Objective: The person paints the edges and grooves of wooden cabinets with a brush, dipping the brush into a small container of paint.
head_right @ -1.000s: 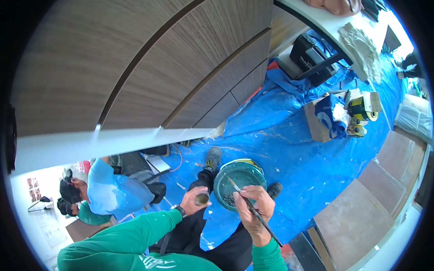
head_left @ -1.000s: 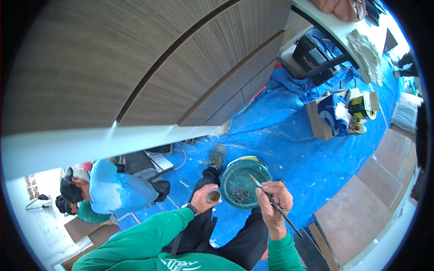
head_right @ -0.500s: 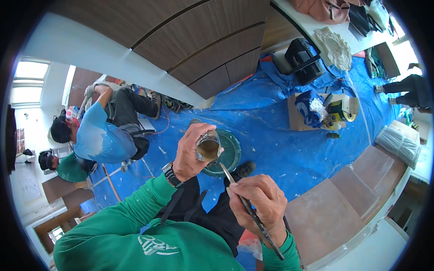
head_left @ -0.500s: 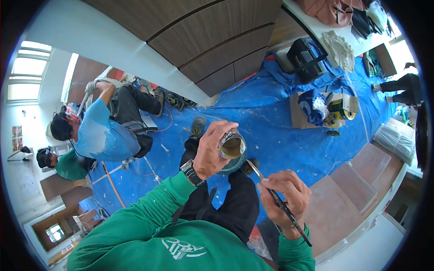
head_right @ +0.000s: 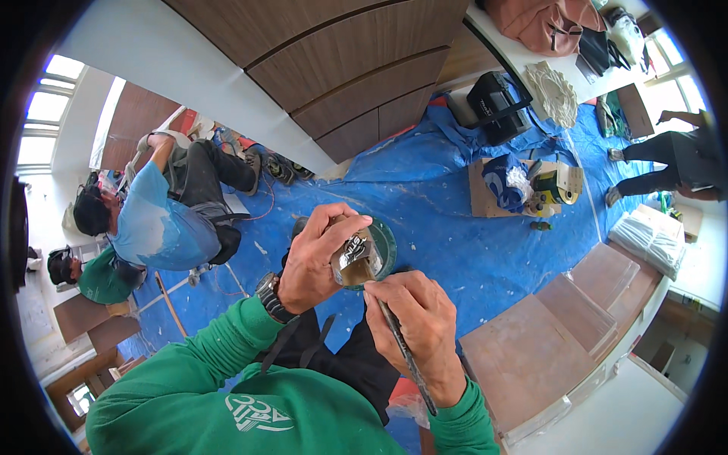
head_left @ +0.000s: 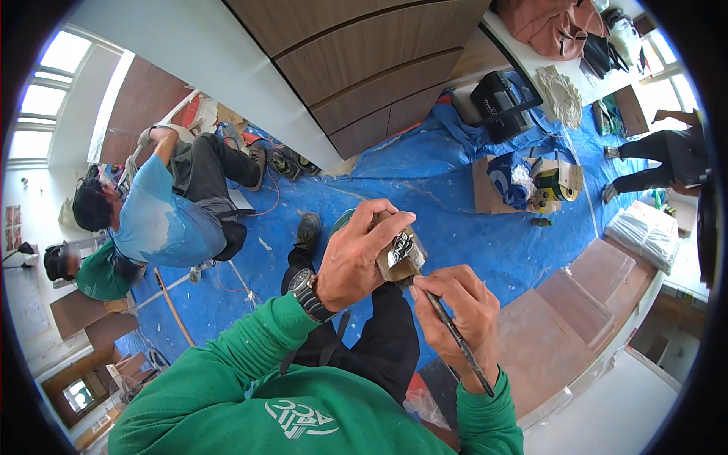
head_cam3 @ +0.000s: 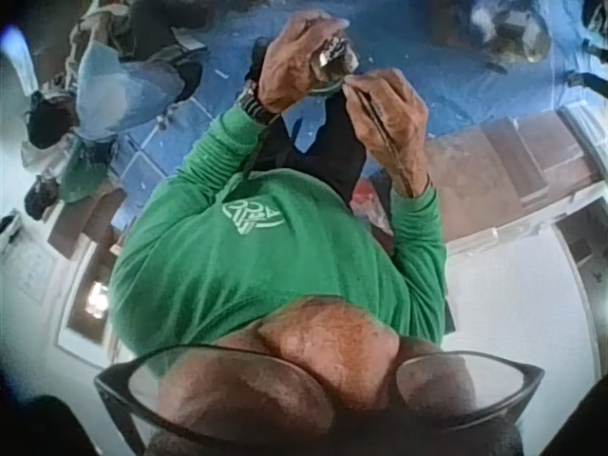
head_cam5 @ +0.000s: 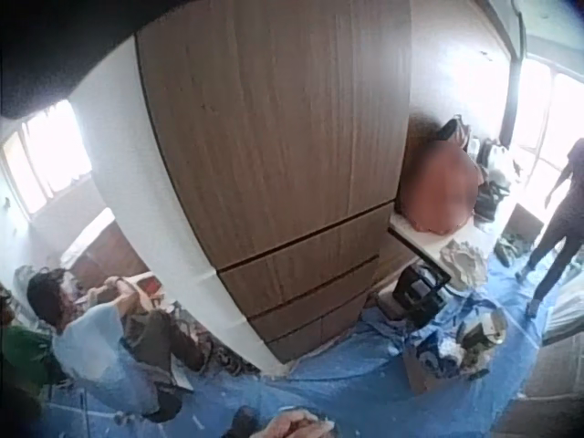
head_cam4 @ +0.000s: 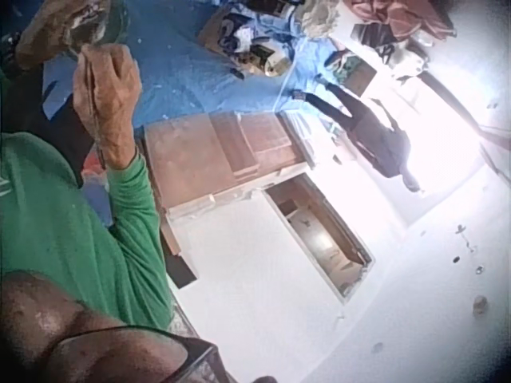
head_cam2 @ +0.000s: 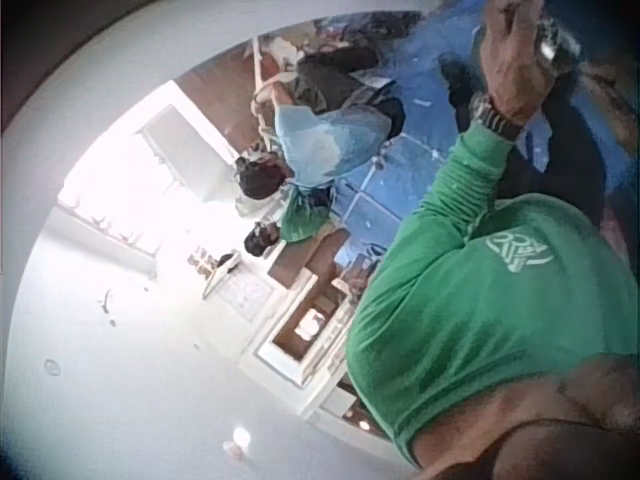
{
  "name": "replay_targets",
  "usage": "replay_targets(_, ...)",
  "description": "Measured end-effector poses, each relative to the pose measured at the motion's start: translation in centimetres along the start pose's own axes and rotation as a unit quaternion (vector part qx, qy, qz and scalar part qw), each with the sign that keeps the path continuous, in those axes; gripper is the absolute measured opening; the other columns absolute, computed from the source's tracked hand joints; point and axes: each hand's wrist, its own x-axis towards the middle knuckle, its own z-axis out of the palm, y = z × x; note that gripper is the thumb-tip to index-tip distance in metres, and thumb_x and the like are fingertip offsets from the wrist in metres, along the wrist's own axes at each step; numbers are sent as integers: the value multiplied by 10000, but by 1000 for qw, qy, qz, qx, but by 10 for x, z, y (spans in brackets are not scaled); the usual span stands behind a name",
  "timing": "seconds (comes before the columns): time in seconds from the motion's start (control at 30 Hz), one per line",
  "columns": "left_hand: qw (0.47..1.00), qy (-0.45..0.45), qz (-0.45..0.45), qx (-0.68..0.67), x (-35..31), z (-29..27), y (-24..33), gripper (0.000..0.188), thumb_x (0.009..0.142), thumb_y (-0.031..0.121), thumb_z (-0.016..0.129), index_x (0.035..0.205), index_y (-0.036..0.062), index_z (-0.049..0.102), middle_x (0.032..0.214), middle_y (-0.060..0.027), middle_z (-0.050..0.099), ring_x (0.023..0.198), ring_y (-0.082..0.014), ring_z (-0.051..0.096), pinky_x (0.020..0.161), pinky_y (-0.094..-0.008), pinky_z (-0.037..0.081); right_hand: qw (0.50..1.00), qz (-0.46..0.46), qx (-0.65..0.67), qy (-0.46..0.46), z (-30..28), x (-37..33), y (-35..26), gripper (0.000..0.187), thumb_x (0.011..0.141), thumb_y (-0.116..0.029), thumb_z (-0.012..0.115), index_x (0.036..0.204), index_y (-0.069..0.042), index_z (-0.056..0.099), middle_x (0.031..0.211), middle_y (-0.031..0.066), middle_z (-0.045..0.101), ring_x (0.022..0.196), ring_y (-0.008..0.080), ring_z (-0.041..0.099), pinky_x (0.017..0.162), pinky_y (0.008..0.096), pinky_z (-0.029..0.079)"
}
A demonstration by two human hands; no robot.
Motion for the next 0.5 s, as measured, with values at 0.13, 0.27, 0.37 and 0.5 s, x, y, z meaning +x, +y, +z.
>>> replay_targets(0.13, 997, -48, 47, 34, 11, -21, -21, 665, 739, 79, 880, 1369, 96, 666, 1276, -148, 608, 1042, -347, 712, 847, -421, 611, 999, 27, 20, 7, 27, 7, -9, 245, 789, 37, 816, 993, -77, 741, 903, 68, 708, 775, 254, 699, 680, 379, 540)
replay_targets(0.27, 996, -44, 74, 32, 12, -42, -52, 580, 753, 100, 846, 1316, 70, 706, 1219, -187, 665, 1068, -390, 674, 909, -462, 568, 999, 31, -18, 8, 43, 16, -26, 169, 814, 3, 824, 950, -66, 749, 931, 89, 726, 814, 260, 713, 693, 356, 566)
replay_targets(0.37, 998, -10, 60, 8, 18, -76, -63, 643, 692, 53, 868, 1304, 45, 673, 1191, -197, 650, 1042, -387, 667, 889, -446, 559, 998, 2, -21, 53, 72, 33, -47, 172, 837, -25, 817, 983, -67, 738, 923, 66, 682, 807, 255, 688, 676, 356, 531)
replay_targets(0.5, 998, -49, 47, 7, 22, -96, -73, 647, 680, 32, 850, 1297, 46, 659, 1166, -194, 637, 1009, -391, 665, 882, -446, 556, 998, -8, -11, 66, 92, 31, -49, 253, 817, -28, 825, 1045, -95, 738, 946, 50, 659, 804, 231, 670, 675, 364, 516)
